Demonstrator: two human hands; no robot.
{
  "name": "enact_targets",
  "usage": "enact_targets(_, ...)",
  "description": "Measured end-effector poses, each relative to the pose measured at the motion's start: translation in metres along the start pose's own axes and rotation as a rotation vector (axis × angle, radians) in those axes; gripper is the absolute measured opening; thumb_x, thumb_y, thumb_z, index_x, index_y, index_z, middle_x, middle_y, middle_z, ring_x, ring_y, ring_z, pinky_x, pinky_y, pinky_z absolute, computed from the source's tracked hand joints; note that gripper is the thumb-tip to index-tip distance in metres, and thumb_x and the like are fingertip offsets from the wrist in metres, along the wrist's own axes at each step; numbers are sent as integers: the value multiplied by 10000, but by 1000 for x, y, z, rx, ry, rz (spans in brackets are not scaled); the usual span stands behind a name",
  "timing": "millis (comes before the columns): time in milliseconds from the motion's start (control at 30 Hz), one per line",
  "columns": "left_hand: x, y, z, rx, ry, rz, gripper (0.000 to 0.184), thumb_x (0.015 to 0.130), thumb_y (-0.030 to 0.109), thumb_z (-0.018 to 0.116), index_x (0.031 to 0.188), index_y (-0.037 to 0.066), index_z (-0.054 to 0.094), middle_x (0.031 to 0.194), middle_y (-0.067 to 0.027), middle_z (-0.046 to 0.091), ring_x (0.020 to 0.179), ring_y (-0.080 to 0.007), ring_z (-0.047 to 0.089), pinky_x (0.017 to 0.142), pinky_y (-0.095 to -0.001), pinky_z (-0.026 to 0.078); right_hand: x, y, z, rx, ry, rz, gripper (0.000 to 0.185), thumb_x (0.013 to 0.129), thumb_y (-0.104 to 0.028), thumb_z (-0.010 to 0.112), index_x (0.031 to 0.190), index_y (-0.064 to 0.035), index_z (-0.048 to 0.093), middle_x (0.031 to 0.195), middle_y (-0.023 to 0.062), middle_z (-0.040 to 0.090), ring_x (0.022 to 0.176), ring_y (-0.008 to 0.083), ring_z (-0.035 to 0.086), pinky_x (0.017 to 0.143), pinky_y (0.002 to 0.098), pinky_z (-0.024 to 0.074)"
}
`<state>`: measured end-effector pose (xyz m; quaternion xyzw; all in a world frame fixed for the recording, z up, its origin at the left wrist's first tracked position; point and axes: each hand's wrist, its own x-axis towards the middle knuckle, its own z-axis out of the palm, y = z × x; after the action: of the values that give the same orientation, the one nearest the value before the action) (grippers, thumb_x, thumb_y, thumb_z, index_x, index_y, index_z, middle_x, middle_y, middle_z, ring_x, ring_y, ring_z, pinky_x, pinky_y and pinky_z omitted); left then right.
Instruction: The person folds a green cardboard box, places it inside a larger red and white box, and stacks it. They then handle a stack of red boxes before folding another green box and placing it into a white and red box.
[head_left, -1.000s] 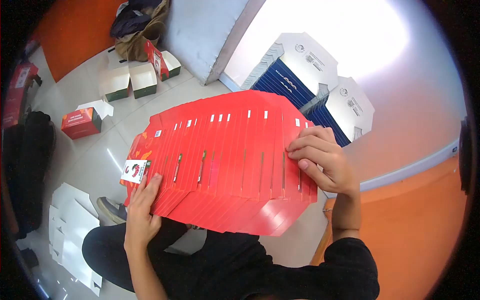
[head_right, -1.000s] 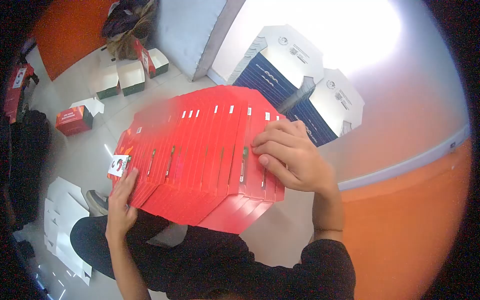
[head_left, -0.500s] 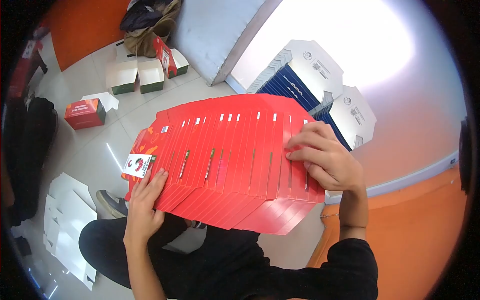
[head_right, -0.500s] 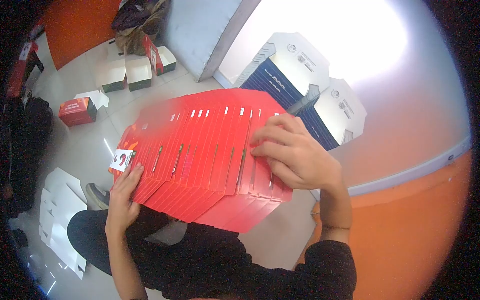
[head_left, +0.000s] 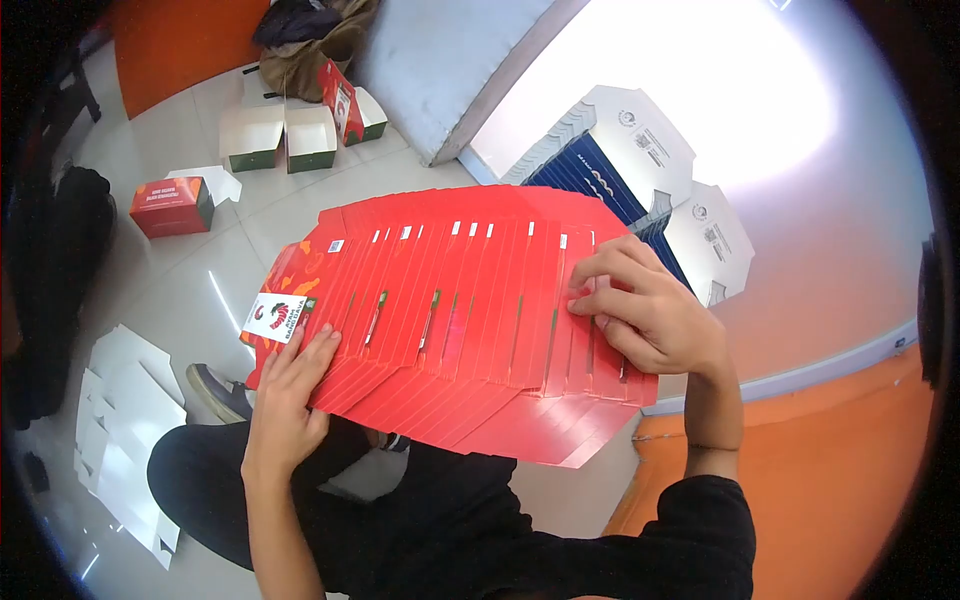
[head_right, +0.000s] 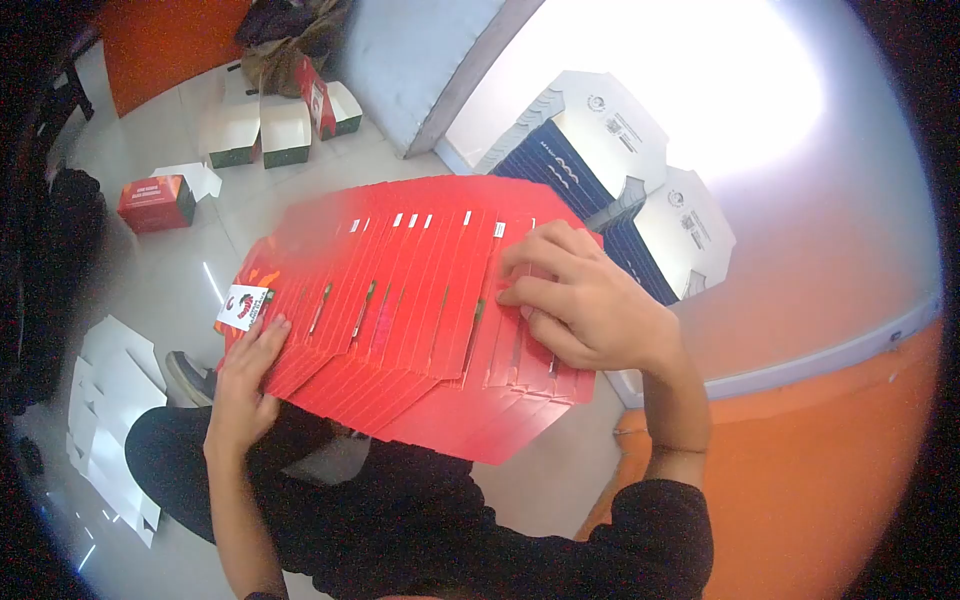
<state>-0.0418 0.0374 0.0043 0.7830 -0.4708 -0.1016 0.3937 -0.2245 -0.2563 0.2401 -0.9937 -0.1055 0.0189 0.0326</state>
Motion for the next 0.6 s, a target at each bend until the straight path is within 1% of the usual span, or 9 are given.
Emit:
enact_targets(67,-1,-3,3,-33,35,-4,821,646,-87,519,1441,120,544,1489,-90,545,1441,-377,411,1171,-544,311,5,3,0,64,-46,-7,314,822,-33,551,1122,-26,644,959,127,575,945,322,552,868,443,445)
enact_targets(100,-1,-3,4,-36,33,-6,821,646,-87,519,1441,120,544,1489,-90,545,1441,-377,411,1171,-544,311,7,2,0,66,-50,-5,314,822,-33,551,1122,-26,644,959,127,575,945,322,552,868,443,445)
enact_targets(167,-1,-4,5,-48,46,11,819,647,-87,519,1440,121,546,1494,-88,540,1443,-377,408,1170,-553,308,12,-1,-1,143,-53,154,303,827,-31,545,1113,-34,643,965,141,574,942,326,548,862,444,449)
enact_targets(300,-1,-5,4,-58,40,-10,828,644,-85,521,1443,130,543,1495,-82,539,1443,-379,407,1171,-566,304,18,0,-2,106,-112,147,282,817,-22,556,1082,-36,651,967,139,572,945,323,547,854,444,448)
enact_targets(400,-1,-2,1,-68,36,-12,838,640,-81,521,1448,143,539,1498,-71,537,1445,-379,403,1172,-579,301,18,3,4,61,-141,45,253,794,-15,582,1026,-35,681,1022,126,581,963,323,548,858,445,459)
enact_targets(467,0,2,-2,-16,11,2,752,692,-64,525,1432,65,539,1472,-157,547,1420,-411,433,1186,-485,331,21,-3,1,28,-123,77,218,765,-10,613,960,-35,706,1157,101,594,1038,327,549,905,443,476)
enact_targets(500,-1,0,0,-21,9,-3,752,692,-64,525,1432,65,539,1472,-157,547,1420,-411,433,1186,-485,331,24,-4,0,31,-129,76,218,765,-10,613,960,-35,706,1157,101,594,1038,327,549,905,443,476)
enact_targets(567,-2,-4,3,-55,29,-15,850,639,-73,519,1456,160,534,1508,-57,528,1450,-376,397,1173,-590,300,29,-5,-2,-39,-107,-3,204,749,-14,630,933,-40,715,1296,82,576,1120,332,539,965,451,478)
enact_targets(600,-2,-4,3,-58,30,-21,850,639,-73,519,1456,160,534,1508,-57,528,1450,-376,397,1173,-590,300,31,-7,-3,-38,-111,-7,204,749,-14,630,933,-40,715,1296,82,576,1120,332,539,965,451,478)
